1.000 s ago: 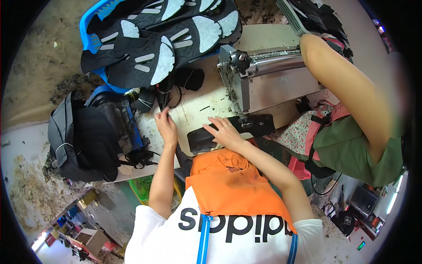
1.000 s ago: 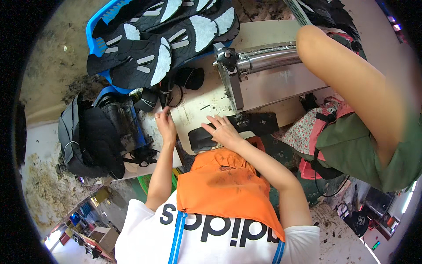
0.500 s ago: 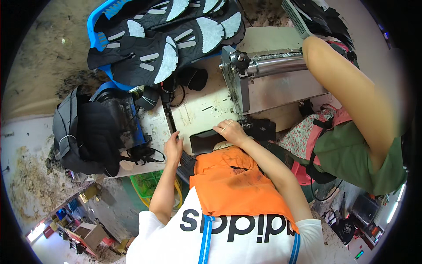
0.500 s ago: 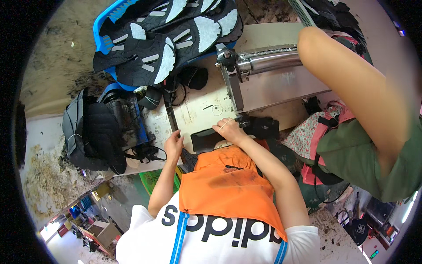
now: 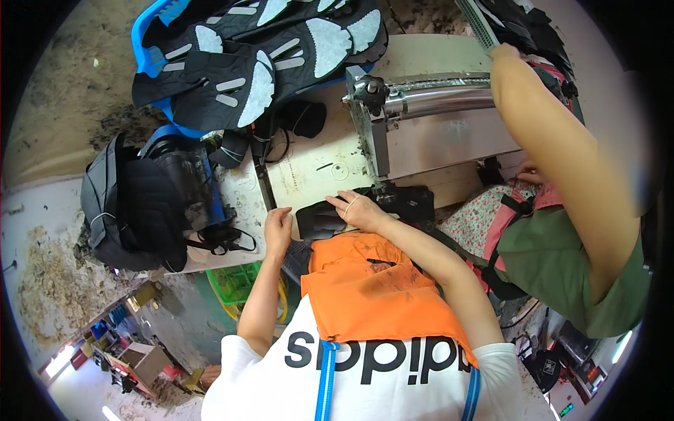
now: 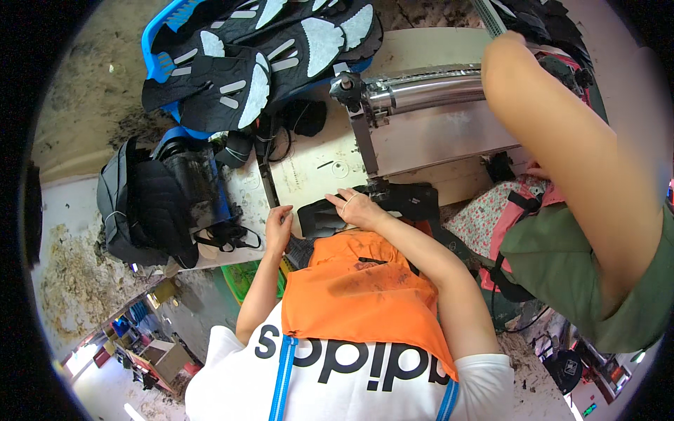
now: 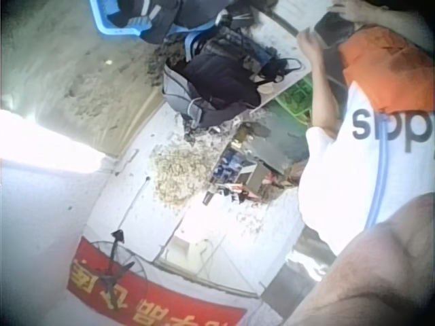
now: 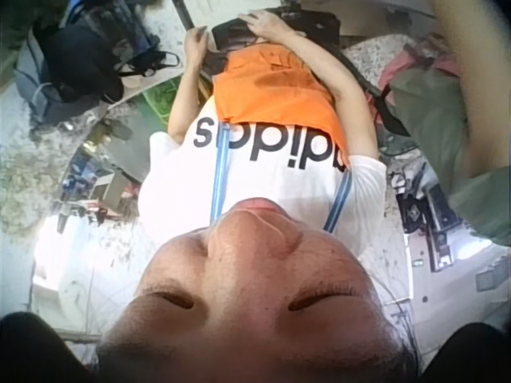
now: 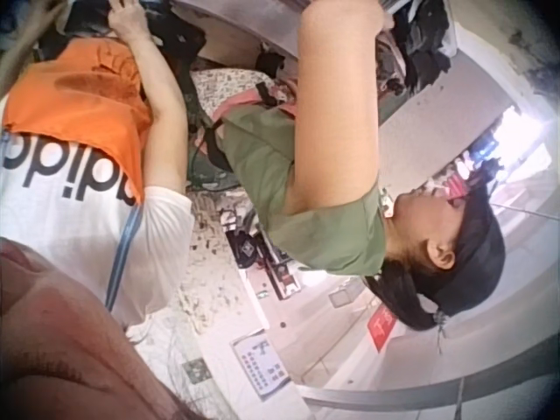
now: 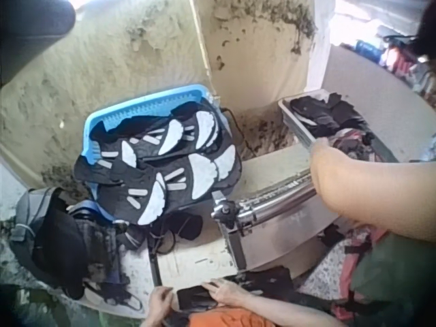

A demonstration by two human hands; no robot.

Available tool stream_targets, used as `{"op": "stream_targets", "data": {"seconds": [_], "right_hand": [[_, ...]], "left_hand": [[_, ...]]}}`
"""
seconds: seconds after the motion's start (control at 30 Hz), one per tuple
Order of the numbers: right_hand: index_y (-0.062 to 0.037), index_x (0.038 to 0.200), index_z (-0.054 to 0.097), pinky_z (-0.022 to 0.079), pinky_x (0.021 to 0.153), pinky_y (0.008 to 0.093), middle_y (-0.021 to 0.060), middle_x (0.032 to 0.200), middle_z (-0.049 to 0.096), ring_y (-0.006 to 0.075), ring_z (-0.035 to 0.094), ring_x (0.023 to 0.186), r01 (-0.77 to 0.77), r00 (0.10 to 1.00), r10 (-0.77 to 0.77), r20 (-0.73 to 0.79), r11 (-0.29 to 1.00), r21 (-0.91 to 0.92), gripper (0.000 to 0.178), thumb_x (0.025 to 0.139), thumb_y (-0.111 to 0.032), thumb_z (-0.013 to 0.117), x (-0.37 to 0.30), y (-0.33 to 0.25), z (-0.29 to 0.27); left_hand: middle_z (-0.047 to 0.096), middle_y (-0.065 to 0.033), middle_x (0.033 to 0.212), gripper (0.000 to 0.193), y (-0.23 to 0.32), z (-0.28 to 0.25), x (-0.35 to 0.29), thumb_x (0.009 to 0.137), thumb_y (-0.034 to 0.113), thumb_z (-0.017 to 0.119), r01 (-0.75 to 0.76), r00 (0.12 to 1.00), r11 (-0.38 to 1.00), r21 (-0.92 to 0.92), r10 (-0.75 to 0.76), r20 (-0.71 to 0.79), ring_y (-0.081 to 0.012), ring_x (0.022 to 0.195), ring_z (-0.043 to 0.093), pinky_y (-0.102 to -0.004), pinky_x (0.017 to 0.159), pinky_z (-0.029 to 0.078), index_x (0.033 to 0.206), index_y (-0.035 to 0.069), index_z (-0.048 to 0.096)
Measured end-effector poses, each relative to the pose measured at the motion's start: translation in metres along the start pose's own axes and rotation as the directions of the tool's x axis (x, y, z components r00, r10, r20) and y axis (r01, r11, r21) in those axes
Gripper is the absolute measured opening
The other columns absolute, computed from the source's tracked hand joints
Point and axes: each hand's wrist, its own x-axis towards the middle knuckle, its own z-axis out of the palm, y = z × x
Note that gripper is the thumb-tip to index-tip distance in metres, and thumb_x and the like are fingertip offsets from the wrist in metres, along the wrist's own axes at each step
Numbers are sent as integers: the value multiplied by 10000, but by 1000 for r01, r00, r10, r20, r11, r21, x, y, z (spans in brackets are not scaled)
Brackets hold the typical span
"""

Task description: The recorder uses a roller machine to apply glue or adhesive to various black shoe upper components.

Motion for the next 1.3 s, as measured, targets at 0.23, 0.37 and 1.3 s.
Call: {"op": "stream_targets", "data": {"seconds": [0.23, 0.37, 1.3], "right_hand": [[-7, 790, 614, 443, 871, 366, 123, 1055, 560, 284, 521, 987, -113, 990, 95, 103, 977, 183, 123, 745, -100, 547, -3, 0, 3], [-24, 803, 626, 433, 874, 365, 105, 1004, 538, 280, 494, 1004, -310, 948, 274, 159, 906, 287, 134, 748, -121, 551, -2, -1, 8], [-10, 966, 648, 475, 731, 277, 67, 894, 640, 166, 609, 828, -532, 534, 841, -92, 418, 737, 253, 754, 61, 529, -113, 27, -210]], "left_hand": [[587, -154, 1030, 222, 15, -3, 15, 807, 115, 577, 16, 1000, 1000, -10, -16, 20, -318, 975, 561, -367, 850, 436, 1004, 38, 643], [585, -152, 1034, 233, 11, -4, 20, 810, 120, 578, 55, 998, 998, -24, -54, 15, -307, 984, 562, -363, 850, 434, 1023, 50, 642], [633, -104, 1010, 206, 256, -65, 164, 835, 27, 557, -629, 769, 733, -260, 636, -64, -177, 977, 583, -267, 869, 415, 1029, -3, 618]]}}
